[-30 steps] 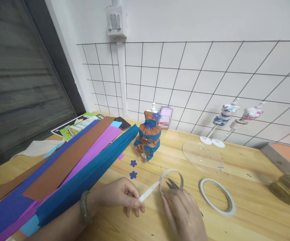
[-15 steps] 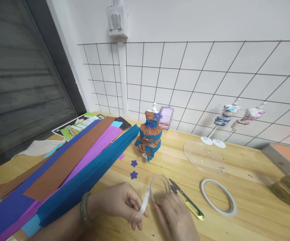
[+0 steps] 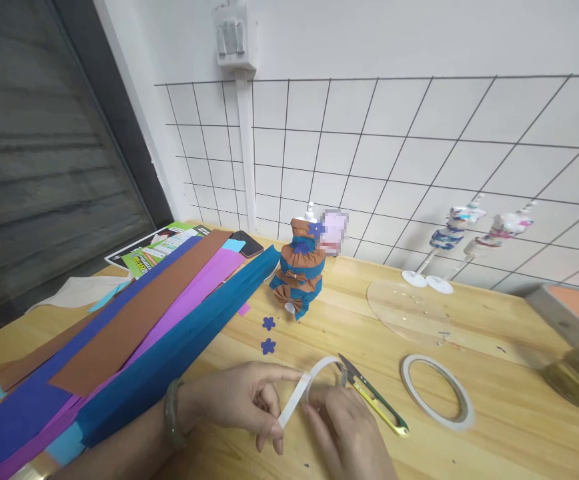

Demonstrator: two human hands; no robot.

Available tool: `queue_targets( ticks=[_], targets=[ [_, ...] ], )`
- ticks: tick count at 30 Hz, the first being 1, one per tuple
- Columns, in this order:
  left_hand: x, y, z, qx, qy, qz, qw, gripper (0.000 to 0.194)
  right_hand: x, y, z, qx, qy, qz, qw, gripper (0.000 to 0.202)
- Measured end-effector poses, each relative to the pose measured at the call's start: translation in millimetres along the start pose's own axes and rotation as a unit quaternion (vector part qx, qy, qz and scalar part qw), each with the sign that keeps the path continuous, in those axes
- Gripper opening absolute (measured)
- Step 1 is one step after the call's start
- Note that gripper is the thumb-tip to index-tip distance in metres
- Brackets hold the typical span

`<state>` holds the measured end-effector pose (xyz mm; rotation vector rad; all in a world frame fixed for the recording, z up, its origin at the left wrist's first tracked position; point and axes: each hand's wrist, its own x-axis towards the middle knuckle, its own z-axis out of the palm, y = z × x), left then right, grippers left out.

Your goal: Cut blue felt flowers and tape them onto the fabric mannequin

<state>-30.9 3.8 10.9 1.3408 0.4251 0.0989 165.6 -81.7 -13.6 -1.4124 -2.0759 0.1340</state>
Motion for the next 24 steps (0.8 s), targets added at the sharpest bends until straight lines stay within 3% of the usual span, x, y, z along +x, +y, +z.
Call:
queue_targets(
  ticks=[9,24],
  targets=[
    [2.0,-0.9,-1.0,-0.001,-0.003,-0.008,1.0,0.076,-1.2,0.1,-1.4,0.002,0.001,0.024,1.0,0.01],
    [6.0,-7.6,-3.7,-0.029,-0.006,-0.006,1.0,0.081,-3.3,3.8,-0.3,0.033,0.06,0.072,0.995,0.009]
  ],
)
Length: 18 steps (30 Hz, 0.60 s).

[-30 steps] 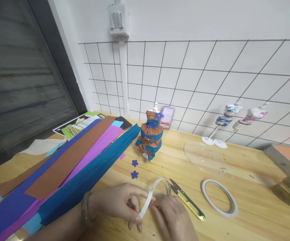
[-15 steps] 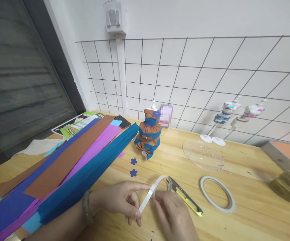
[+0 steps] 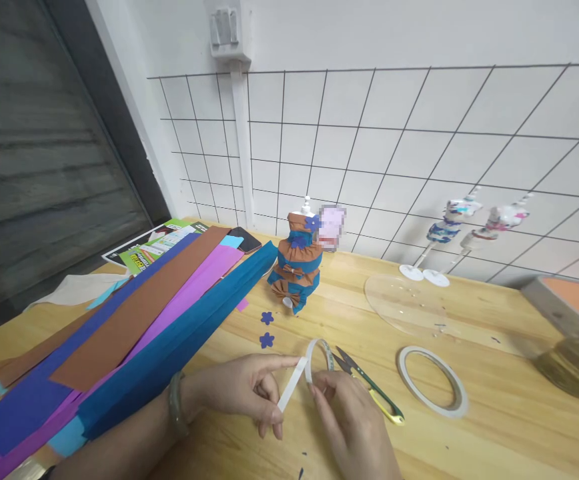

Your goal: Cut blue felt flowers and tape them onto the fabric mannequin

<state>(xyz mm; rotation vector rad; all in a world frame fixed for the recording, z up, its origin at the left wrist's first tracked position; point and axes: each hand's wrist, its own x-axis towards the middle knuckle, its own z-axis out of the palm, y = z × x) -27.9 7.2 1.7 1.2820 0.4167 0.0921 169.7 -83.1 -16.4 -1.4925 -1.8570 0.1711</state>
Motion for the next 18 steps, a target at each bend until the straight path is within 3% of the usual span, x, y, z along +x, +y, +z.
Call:
queue_targets(
  ticks=[7,14,18],
  targets=[
    [1,1,0.9,0.002,-0.004,0.006,1.0,0.084,1,-17,-3,0.058,0.021,-0.025,0.998,0.01],
    [3,-2,5.1,-0.007,0.008,0.012,1.0,0.084,1,-31,7,0.149,-0.1,0.082,0.98,0.026],
    [3,-2,6.5,-0.009,0.021,0.0,1.0,0.08,1,-34,8,0.178,-0.123,0.125,0.968,0.033]
  ],
)
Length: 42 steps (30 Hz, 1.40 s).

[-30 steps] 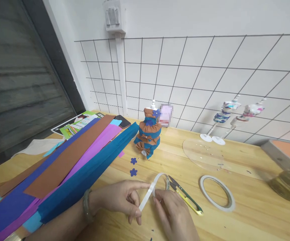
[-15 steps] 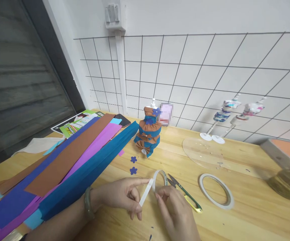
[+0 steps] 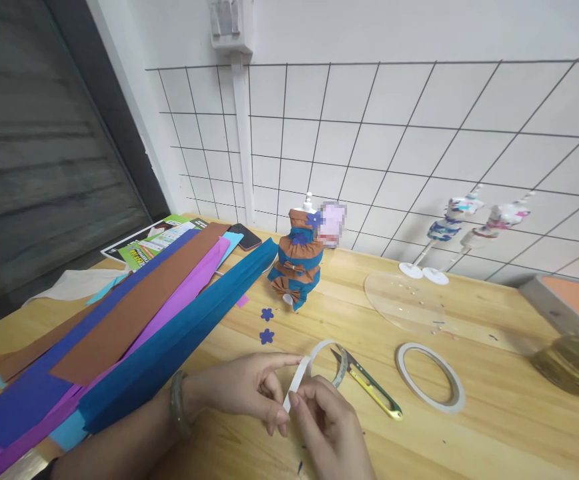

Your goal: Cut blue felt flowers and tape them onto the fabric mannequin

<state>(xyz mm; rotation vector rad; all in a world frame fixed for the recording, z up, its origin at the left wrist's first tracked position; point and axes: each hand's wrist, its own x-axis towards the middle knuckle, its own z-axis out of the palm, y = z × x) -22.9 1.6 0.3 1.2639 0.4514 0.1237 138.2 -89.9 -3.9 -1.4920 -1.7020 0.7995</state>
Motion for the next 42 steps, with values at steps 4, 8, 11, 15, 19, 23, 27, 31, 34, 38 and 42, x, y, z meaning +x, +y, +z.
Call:
queue_targets(
  ticks=[4,8,11,15,19,23,27,31,34,38,42],
  targets=[
    [3,0,-0.4,-0.002,0.102,0.048,0.994,0.045,0,-2,0,0.013,0.01,-0.026,1.0,0.025],
    [9,-1,-1.1,-0.067,0.148,0.083,0.983,0.041,2,-2,4,0.023,0.017,-0.054,0.998,0.022],
    [11,-1,-1.2,-0.109,0.146,0.093,0.979,0.046,2,1,6,0.022,0.005,-0.06,0.998,0.021],
    [10,0,-0.7,-0.117,0.149,0.089,0.978,0.044,1,2,7,0.017,-0.003,-0.064,0.998,0.021],
    [11,0,-0.6,-0.106,0.171,0.078,0.976,0.041,1,2,6,0.007,-0.011,-0.057,0.998,0.022],
    [13,-4,-1.9,-0.113,0.165,0.075,0.977,0.042,1,2,6,-0.001,-0.016,-0.056,0.998,0.024],
    [14,-7,-2.8,-0.134,0.148,0.071,0.977,0.043,1,6,8,-0.026,-0.023,-0.049,0.998,0.026],
    [13,-7,-3.4,-0.16,0.166,0.073,0.97,0.044,1,10,-4,-0.077,0.0,-0.049,0.996,0.03],
    [14,-7,-4.4,-0.168,0.171,0.078,0.968,0.044,3,16,-24,-0.15,0.088,-0.049,0.984,0.028],
    [14,-8,-5.8,-0.171,0.171,0.078,0.967,0.044,5,33,-51,-0.308,0.141,-0.035,0.94,0.022],
    [14,-7,-6.3,-0.166,0.179,0.071,0.967,0.045,6,49,-58,-0.384,0.102,-0.037,0.917,0.021]
  ],
)
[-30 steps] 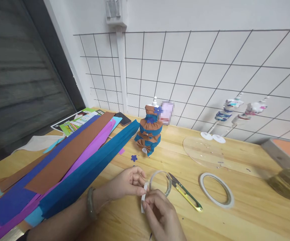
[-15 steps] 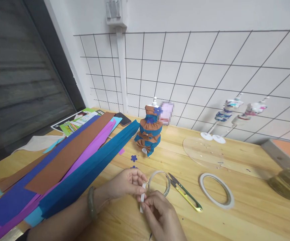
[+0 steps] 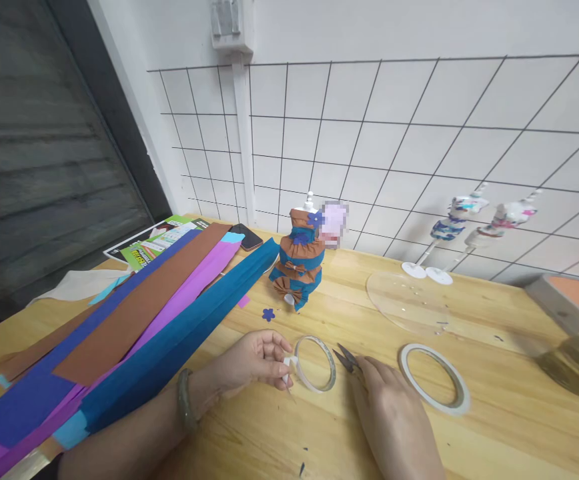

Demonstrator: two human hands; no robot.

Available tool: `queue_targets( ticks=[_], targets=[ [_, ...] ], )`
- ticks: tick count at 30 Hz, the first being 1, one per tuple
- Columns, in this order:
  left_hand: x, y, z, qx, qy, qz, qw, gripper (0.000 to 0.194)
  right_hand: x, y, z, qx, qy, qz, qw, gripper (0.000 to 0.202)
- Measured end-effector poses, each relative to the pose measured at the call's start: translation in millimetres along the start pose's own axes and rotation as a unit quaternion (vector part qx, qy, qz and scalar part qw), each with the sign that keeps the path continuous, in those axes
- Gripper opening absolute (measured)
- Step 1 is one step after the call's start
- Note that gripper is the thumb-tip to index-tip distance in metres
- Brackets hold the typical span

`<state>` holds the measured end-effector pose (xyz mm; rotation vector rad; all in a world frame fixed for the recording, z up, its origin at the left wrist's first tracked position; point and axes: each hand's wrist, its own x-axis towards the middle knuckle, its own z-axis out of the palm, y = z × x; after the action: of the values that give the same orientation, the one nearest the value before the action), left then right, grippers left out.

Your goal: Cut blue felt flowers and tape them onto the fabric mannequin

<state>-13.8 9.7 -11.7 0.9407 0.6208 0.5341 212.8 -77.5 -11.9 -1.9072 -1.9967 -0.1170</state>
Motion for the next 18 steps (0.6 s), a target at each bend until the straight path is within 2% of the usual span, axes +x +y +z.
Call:
queue_targets(
  ticks=[5,11,14,18],
  targets=[
    [0,4,2.7,-0.001,0.024,-0.006,1.0,0.044,-3,1,1,-0.017,-0.018,-0.023,0.999,0.022],
    [1,1,0.9,-0.005,0.025,0.005,1.0,0.043,-6,9,1,-0.056,0.001,-0.006,0.998,0.026],
    [1,0,0.0,-0.002,0.017,0.012,1.0,0.041,-5,13,2,-0.066,0.002,0.024,0.998,0.028],
    [0,2,1.4,0.006,0.02,0.008,1.0,0.038,-2,6,-2,-0.03,0.031,0.038,0.998,0.034]
  ],
)
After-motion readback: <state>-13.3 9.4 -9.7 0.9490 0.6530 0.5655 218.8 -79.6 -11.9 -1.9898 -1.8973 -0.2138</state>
